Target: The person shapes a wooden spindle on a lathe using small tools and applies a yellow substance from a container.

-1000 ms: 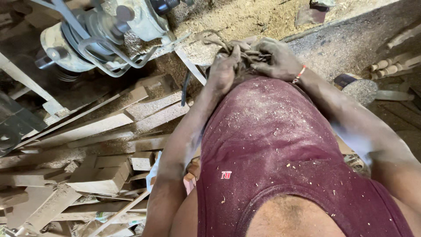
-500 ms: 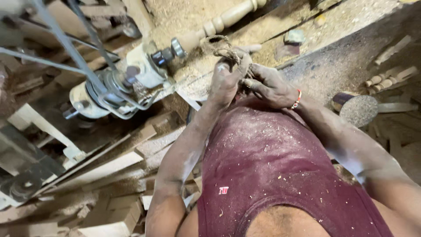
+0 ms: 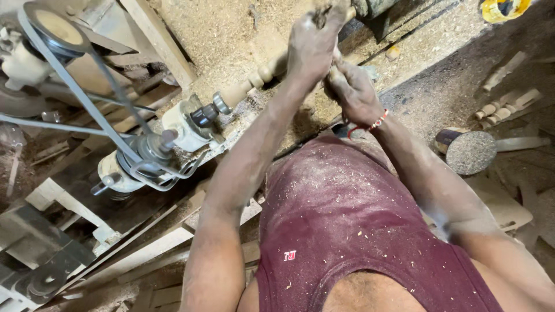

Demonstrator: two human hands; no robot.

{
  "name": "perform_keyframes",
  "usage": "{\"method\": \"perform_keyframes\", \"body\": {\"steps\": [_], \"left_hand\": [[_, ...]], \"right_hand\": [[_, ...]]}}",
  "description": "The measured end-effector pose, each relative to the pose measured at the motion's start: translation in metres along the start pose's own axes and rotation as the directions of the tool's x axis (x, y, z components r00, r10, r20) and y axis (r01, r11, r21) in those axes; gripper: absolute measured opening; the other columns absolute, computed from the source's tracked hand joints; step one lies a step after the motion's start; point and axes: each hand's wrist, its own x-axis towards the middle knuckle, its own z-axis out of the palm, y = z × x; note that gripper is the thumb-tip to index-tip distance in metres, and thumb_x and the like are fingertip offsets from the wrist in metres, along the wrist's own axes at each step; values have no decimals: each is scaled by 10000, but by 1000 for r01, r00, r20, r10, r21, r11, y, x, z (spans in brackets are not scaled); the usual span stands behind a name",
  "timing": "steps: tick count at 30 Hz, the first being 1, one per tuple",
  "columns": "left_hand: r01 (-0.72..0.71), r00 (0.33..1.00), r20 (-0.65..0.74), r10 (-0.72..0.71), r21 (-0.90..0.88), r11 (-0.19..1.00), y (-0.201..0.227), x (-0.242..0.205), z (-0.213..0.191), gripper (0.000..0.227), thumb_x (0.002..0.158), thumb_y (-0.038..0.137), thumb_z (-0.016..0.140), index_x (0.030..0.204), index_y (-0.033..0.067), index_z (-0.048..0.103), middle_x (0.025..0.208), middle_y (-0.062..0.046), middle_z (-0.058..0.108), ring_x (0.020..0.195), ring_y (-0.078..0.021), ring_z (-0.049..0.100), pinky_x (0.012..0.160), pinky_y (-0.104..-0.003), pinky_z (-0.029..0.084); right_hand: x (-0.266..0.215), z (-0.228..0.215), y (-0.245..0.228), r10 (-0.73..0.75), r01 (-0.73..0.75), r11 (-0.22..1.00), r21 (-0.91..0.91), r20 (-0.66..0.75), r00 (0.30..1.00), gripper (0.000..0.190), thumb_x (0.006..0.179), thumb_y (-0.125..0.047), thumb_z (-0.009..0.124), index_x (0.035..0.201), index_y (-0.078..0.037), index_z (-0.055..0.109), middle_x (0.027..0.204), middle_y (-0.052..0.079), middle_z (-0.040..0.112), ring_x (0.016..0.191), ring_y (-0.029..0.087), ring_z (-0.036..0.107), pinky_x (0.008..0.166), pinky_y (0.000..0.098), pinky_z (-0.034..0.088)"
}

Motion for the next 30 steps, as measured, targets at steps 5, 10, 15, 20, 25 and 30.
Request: {"method": "perform_keyframes", "body": {"steps": [5, 10, 15, 20, 25, 30], "left_hand": [[-252, 967, 86, 239, 432, 866, -1, 64, 12, 437, 937, 553, 623, 927, 131, 736, 517, 95, 507, 428, -57, 419, 423, -278, 369], [-310, 950, 124, 288, 510, 803, -13, 99, 22, 451, 998, 554, 559, 783, 170, 660, 537, 86, 412, 446, -76, 356, 408, -266, 325], [-301, 952, 163, 259, 645, 703, -18, 107, 9, 481, 1005, 592, 568, 783, 170, 634, 551, 90, 410, 451, -66, 379, 413, -263, 347], [-383, 917, 170, 360, 622, 683, -8, 107, 4, 346, 966, 472, 585, 834, 157, 637, 537, 95, 438, 411, -68, 414, 356, -270, 378], [-324, 946, 223, 235, 670, 668, 6, 99, 1, 489, 967, 565, 579, 743, 136, 647, 510, 36, 481, 435, -109, 453, 417, -342, 368], [-285, 956, 255, 146, 683, 673, 5, 105, 6, 551, 1001, 575, 531, 759, 101, 672, 502, 20, 490, 424, -120, 460, 430, -358, 409]], "right_hand": [[29, -28, 34, 145, -187, 968, -168, -233, 962, 279, 1032, -251, 432, 776, -147, 474, 683, -33, 480, 542, 90, 411, 469, 258, 381], [52, -41, 72, 110, -169, 954, -249, -234, 966, 306, 1042, -247, 435, 761, -132, 472, 694, -15, 467, 578, 113, 408, 505, 303, 380], [60, -34, 68, 176, -232, 917, -324, -194, 965, 379, 1068, -283, 388, 768, -122, 556, 663, -6, 507, 554, 116, 433, 505, 315, 394], [67, -29, 58, 261, -308, 922, -233, -212, 942, 292, 1004, -200, 431, 793, -68, 583, 673, 18, 559, 553, 138, 471, 512, 339, 408], [65, -28, 52, 326, -362, 916, -172, -208, 922, 254, 1003, -180, 475, 862, -39, 632, 695, 34, 564, 600, 151, 495, 553, 330, 403], [69, -35, 52, 228, -270, 930, -251, -185, 956, 204, 960, -161, 492, 867, -19, 604, 713, 34, 588, 647, 160, 535, 608, 336, 446]]}}
